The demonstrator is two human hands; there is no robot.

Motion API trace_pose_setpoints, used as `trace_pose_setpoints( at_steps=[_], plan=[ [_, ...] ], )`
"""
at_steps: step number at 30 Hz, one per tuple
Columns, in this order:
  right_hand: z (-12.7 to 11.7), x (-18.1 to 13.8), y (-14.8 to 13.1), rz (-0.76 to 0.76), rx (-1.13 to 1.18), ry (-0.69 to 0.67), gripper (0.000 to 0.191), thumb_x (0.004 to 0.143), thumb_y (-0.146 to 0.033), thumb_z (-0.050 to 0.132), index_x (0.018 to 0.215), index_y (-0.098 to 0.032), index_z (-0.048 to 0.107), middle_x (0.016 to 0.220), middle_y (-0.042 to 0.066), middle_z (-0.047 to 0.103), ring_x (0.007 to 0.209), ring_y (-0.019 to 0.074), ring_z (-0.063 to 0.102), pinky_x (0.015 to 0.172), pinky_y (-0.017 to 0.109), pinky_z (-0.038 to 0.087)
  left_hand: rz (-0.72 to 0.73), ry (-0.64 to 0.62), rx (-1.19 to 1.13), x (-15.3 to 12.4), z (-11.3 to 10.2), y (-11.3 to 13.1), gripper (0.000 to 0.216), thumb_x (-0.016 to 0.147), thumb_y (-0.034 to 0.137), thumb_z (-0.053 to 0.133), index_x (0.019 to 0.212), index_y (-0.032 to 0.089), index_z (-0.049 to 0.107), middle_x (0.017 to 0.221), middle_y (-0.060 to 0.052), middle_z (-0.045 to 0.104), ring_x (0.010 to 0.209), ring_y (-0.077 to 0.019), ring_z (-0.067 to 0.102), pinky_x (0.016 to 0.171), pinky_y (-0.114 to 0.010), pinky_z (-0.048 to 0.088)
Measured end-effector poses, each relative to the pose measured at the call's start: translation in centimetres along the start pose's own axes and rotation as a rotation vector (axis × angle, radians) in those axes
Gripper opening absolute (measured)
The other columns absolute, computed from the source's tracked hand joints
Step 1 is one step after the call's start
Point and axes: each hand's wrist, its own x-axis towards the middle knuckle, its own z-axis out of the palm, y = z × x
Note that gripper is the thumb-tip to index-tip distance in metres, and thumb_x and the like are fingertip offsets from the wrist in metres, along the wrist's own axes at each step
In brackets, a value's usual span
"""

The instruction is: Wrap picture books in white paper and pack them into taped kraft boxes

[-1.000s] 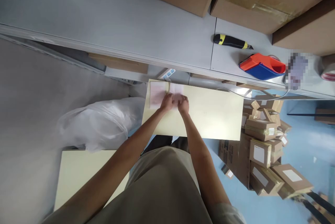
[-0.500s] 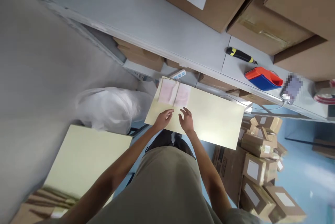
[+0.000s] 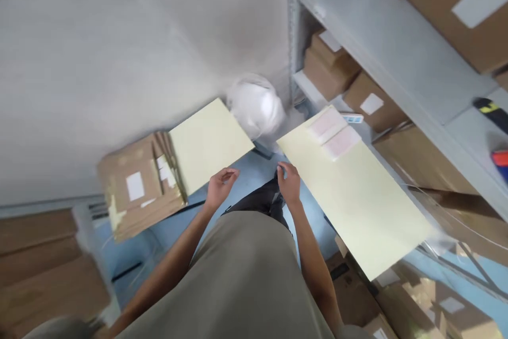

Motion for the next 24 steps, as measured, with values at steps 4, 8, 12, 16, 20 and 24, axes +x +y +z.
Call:
trace_pose_setpoints(
  at_steps=[4,8,12,16,20,24],
  plan=[
    [4.6,-1.7,-3.4,-0.099,0.043,-0.127,0.04,0.111,-0.044,0.049,0.124,-0.022,0.079,0.128,0.014,0.082,0.123,0.0289,0.075,0.11,0.047,0.061,-0.062,0.142,-0.047,-4.9,-5.1,-2.4,0.041,0.096,0.062,0.07,0.102,0.023,0.08,0.108,-0.01,0.085,0.103,-0.0272,0.082,0.1,-0.042,0.068],
    [8.3,-3.3,-6.4,-0.171,0.063,-0.22,0.041,0.111,-0.048,0.05,0.121,-0.022,0.081,0.125,0.014,0.083,0.117,0.0293,0.077,0.106,0.046,0.062,-0.066,0.252,-0.122,-7.2,-9.4,-5.0,0.044,0.095,0.065,0.073,0.102,0.022,0.081,0.108,-0.011,0.085,0.103,-0.0271,0.081,0.1,-0.042,0.067],
    [12.5,-4.4,-9.7,-0.237,0.098,-0.281,0.039,0.11,-0.05,0.053,0.117,-0.023,0.082,0.121,0.013,0.084,0.115,0.0309,0.079,0.105,0.048,0.063,-0.055,0.325,-0.159,-8.1,-13.9,-9.3,0.038,0.096,0.056,0.07,0.103,0.02,0.082,0.109,-0.012,0.085,0.104,-0.0275,0.081,0.1,-0.042,0.065],
    [18.6,-5.7,-13.2,-0.272,0.103,-0.353,0.038,0.109,-0.05,0.055,0.116,-0.024,0.083,0.12,0.013,0.085,0.11,0.032,0.081,0.101,0.048,0.065,-0.1,0.325,-0.079,-8.0,-20.0,-16.1,0.032,0.097,0.04,0.06,0.106,0.018,0.083,0.108,-0.013,0.085,0.104,-0.0297,0.081,0.099,-0.045,0.065],
    [26.4,-7.9,-16.1,-0.236,0.126,-0.423,0.036,0.107,-0.05,0.059,0.112,-0.024,0.083,0.117,0.013,0.086,0.106,0.0311,0.082,0.1,0.046,0.066,-0.139,0.316,0.294,-7.5,-27.8,-24.0,0.046,0.089,0.018,0.058,0.13,0.014,0.078,0.136,-0.019,0.078,0.13,-0.0369,0.073,0.119,-0.053,0.055],
    [33.9,-10.9,-18.4,-0.164,0.13,-0.499,0.033,0.105,-0.046,0.061,0.11,-0.022,0.083,0.115,0.012,0.086,0.106,0.0293,0.083,0.1,0.044,0.066,-0.158,0.181,0.628,-6.3,-34.6,-31.0,0.084,0.078,0.004,0.062,0.161,0.0,0.053,0.175,-0.032,0.039,0.166,-0.0463,0.036,0.136,-0.06,0.032]
  ],
)
